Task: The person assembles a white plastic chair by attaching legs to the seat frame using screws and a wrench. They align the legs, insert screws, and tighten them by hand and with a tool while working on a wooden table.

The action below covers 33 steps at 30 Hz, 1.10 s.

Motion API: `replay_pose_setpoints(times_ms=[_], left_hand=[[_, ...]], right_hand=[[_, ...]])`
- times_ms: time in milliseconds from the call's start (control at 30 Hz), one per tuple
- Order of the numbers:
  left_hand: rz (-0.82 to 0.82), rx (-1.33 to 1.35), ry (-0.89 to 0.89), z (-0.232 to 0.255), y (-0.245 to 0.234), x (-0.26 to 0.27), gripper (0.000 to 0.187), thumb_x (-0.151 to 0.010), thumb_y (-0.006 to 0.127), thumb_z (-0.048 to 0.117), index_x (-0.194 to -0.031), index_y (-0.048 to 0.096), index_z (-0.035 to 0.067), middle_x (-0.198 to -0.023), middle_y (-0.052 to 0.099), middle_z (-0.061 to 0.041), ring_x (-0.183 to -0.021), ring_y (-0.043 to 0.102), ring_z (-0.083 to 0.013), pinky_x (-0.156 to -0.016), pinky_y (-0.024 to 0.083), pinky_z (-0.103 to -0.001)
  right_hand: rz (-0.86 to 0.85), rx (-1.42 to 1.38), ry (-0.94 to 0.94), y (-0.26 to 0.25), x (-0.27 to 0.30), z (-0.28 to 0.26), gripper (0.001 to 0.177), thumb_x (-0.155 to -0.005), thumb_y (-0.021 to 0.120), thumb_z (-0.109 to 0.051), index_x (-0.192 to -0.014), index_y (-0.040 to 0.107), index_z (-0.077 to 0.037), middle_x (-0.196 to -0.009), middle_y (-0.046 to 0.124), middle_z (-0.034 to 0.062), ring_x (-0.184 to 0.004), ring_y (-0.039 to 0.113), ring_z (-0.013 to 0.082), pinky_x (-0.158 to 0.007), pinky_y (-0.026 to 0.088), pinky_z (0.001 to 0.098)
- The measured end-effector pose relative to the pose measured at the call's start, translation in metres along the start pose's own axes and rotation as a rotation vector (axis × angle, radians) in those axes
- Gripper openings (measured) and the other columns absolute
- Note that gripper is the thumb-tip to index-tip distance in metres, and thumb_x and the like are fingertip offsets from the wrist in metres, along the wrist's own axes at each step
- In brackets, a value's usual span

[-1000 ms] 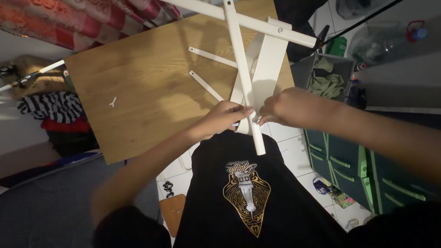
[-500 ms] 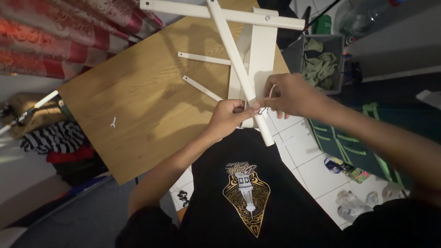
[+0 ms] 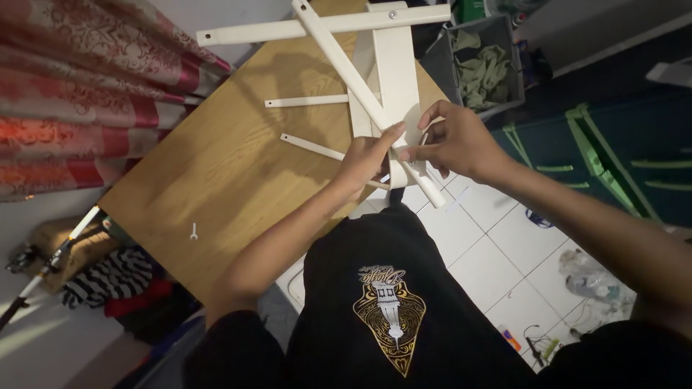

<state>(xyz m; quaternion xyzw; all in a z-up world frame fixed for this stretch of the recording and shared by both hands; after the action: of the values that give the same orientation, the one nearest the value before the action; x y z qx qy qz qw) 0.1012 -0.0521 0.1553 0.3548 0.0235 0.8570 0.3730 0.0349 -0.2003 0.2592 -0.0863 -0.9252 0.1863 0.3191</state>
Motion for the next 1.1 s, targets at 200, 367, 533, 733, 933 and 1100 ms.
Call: replay_pose_setpoints(times_ms=[200,367,533,733,933,1100], left_hand=[[-0.049,0.068,0.136,-0.004,-0.004,-0.004,0.027,-0.092,0.065,0.028,-0.099,0.066,0.002,-0.072,0.062,0.000,-0.057,0.060,-0.0071,-0.046,0.048,-0.025],[-0.157,0.144,0.078,-0.022,-0.020,-0.012,0.036,-0.105,0.070,0.026,-0.098,0.056,-0.006,-0.074,0.045,-0.001,-0.059,0.044,-0.0092,-0.048,0.035,-0.026],[-0.087,0.055,-0.011,-0.026,-0.020,-0.004,0.044,-0.091,0.060,0.036,-0.115,0.064,-0.001,-0.091,0.073,-0.015,-0.076,0.074,-0.0207,-0.064,0.061,-0.032],[-0.060,0.039,0.014,-0.007,-0.012,0.014,0.050,-0.091,0.063,0.040,-0.120,0.064,-0.001,-0.100,0.075,-0.020,-0.082,0.077,-0.0224,-0.067,0.061,-0.034],[-0.079,0.069,0.010,-0.006,-0.011,0.012,0.047,-0.093,0.063,0.039,-0.117,0.064,-0.001,-0.098,0.075,-0.020,-0.079,0.076,-0.0226,-0.066,0.063,-0.035],[-0.118,0.085,0.011,-0.009,-0.006,0.007,0.043,-0.095,0.060,0.039,-0.116,0.066,0.002,-0.095,0.074,-0.016,-0.078,0.076,-0.0207,-0.065,0.063,-0.032]], right_hand=[[-0.001,-0.173,-0.028,0.001,0.000,0.011,0.046,-0.075,0.088,-0.016,-0.100,0.055,0.003,-0.062,0.067,0.0131,-0.043,0.058,0.0120,-0.036,0.043,0.0284],[0.063,0.037,-0.081,-0.001,0.005,0.005,0.048,-0.076,0.090,-0.018,-0.102,0.056,0.003,-0.062,0.069,0.0129,-0.045,0.060,0.0118,-0.040,0.044,0.0264],[0.031,-0.064,-0.098,0.001,0.005,0.008,0.048,-0.074,0.089,-0.016,-0.104,0.058,0.005,-0.066,0.071,0.0111,-0.050,0.065,0.0110,-0.041,0.049,0.0266],[-0.038,-0.129,0.038,0.002,0.003,0.009,0.037,-0.080,0.086,-0.019,-0.086,0.064,0.010,-0.062,0.069,0.0142,-0.048,0.065,0.0161,-0.041,0.053,0.0301],[-0.129,0.407,-0.050,-0.003,0.006,-0.009,0.047,-0.088,0.077,-0.039,-0.077,0.071,0.005,-0.056,0.068,0.0147,-0.042,0.065,0.0192,-0.042,0.052,0.0317],[-0.098,0.805,-0.645,0.012,0.009,-0.027,0.020,-0.093,0.074,-0.024,-0.093,0.074,-0.003,-0.062,0.069,0.0121,-0.061,0.069,0.0272,-0.060,0.053,0.0372]])
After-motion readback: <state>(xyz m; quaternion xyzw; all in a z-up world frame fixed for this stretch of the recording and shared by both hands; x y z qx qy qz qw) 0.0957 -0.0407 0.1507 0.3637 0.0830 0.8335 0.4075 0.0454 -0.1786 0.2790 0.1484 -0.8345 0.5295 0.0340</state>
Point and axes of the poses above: each hand's wrist, its own x-axis away from the middle knuckle, its own y-axis out of the palm, z = x × y, the point moved 4 cm from there along -x, towards the middle knuckle
